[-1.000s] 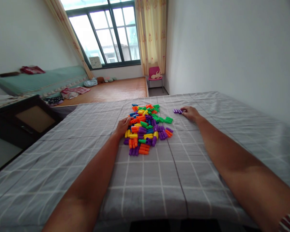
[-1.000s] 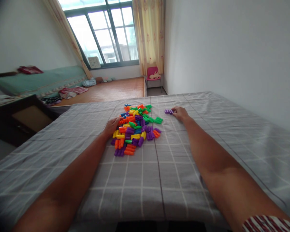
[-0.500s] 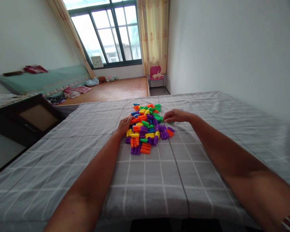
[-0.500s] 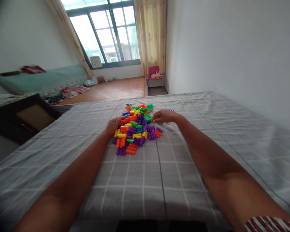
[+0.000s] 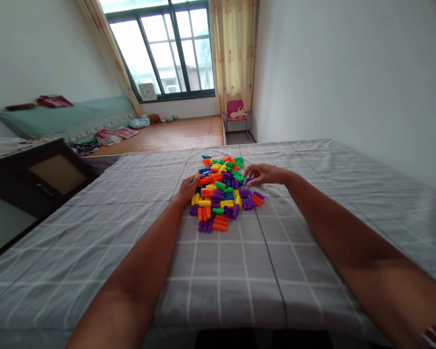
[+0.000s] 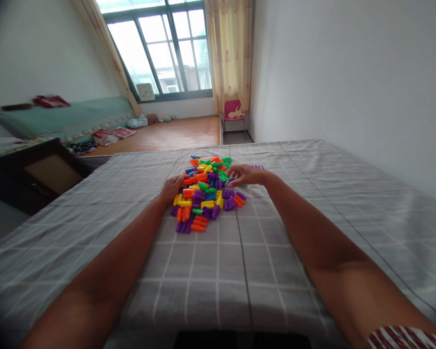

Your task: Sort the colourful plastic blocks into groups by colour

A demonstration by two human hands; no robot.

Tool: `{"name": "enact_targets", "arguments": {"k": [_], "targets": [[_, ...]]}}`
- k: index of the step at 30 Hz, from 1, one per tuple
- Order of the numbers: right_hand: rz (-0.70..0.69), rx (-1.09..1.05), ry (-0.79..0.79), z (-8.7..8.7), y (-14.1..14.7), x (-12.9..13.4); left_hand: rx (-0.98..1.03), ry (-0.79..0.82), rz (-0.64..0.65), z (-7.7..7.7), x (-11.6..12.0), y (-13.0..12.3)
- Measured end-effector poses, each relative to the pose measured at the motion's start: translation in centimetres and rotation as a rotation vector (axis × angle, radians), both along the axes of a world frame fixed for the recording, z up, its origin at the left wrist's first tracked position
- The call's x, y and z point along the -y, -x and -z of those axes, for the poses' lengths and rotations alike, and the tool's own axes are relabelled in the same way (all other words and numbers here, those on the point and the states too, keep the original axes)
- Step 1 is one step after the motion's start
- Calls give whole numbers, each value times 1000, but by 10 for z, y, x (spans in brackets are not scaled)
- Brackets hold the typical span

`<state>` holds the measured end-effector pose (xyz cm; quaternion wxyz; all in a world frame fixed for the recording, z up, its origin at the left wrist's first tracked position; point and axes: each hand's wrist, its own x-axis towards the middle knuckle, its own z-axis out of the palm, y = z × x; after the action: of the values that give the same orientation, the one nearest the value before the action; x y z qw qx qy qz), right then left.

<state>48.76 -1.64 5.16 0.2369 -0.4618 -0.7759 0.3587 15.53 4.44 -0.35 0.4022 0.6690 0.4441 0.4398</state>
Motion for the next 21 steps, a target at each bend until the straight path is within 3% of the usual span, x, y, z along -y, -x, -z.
{"name": "enact_targets", "arguments": {"k": [2, 4, 7, 9, 12, 17, 21], "targets": [[180, -88, 8, 5, -29, -4, -5, -7, 3, -2, 1, 0], [460, -109, -39, 15, -61, -9, -8, -18, 0, -4, 2, -1], [922, 88, -217, 36, -104, -14, -7, -15, -6, -4, 2, -1], [1054, 290, -262, 47, -124, -17, -9, -3, -2, -3, 1, 0], [998, 435, -149, 53, -138, -21, -19, -6, 2, 1, -2, 1], [946, 406, -90, 48, -140, -21, -40, -17, -7, 3, -4, 2], [655, 181, -21, 47, -138, -15, -45, -29, -9, 2, -4, 2]]}}
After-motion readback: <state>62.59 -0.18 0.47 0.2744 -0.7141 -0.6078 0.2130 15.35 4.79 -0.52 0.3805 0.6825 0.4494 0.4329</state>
